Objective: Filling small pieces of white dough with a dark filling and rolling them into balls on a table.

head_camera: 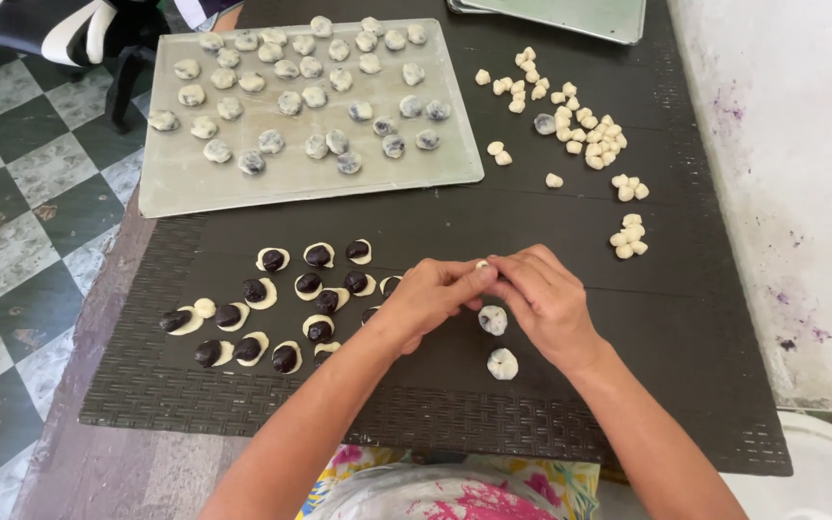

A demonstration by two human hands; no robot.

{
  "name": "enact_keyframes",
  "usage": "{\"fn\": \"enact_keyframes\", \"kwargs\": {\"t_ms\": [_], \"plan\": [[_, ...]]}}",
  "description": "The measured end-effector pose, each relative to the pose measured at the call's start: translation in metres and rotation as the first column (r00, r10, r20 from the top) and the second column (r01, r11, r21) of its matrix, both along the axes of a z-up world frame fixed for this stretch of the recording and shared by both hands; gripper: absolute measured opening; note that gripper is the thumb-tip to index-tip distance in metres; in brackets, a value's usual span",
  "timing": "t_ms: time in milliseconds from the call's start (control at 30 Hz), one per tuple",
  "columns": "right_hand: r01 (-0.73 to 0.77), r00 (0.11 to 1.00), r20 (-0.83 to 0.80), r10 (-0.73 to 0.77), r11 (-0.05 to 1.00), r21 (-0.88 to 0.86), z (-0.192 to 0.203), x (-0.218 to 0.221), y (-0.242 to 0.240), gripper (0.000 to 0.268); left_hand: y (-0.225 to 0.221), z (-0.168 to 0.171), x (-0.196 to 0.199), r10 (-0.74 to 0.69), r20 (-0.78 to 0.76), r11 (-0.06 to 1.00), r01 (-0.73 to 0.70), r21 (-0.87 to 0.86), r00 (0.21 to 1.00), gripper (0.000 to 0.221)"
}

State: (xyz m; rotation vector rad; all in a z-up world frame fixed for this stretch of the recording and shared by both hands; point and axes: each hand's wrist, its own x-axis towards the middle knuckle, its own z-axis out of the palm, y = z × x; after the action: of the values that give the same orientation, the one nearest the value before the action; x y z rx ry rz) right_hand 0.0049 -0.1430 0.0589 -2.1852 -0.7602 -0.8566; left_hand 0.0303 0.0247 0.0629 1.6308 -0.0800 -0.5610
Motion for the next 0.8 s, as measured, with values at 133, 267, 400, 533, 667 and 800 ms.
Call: {"fn": "enact_keyframes", "kwargs": {"t_ms": [133, 267, 400, 533, 667, 800], "plan": [[0.022, 1.000, 0.011, -0.022, 0.998, 0.053, -0.003, -0.003, 0.002, 0.005, -0.015, -0.014, -0.002, 0.072, 0.052, 0.996, -0.069, -0.061, 0.996, 0.043], [0.000, 0.998, -0.065, 0.009, 0.989, 0.148, -0.004, -0.009, -0.004, 0.016, -0.027, -0.039, 0.007, 0.161, -0.170, 0.927, -0.208, -0.312, 0.972, 0.025], [0.004, 0.999, -0.034, 0.002, 0.989, 0.149, 0.000, -0.015, -0.006, 0.019, -0.031, -0.053, 0.017, 0.031, -0.312, 0.906, -0.159, -0.392, 0.949, 0.019], [0.018, 0.998, -0.066, -0.008, 0.987, 0.160, -0.025, -0.008, -0.011, 0.006, -0.039, -0.075, 0.035, 0.003, -0.069, 0.996, -0.009, -0.091, 0.998, 0.017], [0.083, 0.986, -0.140, -0.092, 0.994, -0.065, -0.047, 0.005, -0.012, 0.018, -0.039, -0.072, 0.031, -0.340, 0.538, 0.847, 0.003, 0.532, 0.771, 0.030], [0.097, 0.971, -0.212, -0.111, 0.993, -0.074, -0.056, 0.014, -0.011, 0.013, -0.029, -0.046, 0.006, -0.278, 0.668, 0.889, -0.079, 0.451, 0.690, 0.072]]}}
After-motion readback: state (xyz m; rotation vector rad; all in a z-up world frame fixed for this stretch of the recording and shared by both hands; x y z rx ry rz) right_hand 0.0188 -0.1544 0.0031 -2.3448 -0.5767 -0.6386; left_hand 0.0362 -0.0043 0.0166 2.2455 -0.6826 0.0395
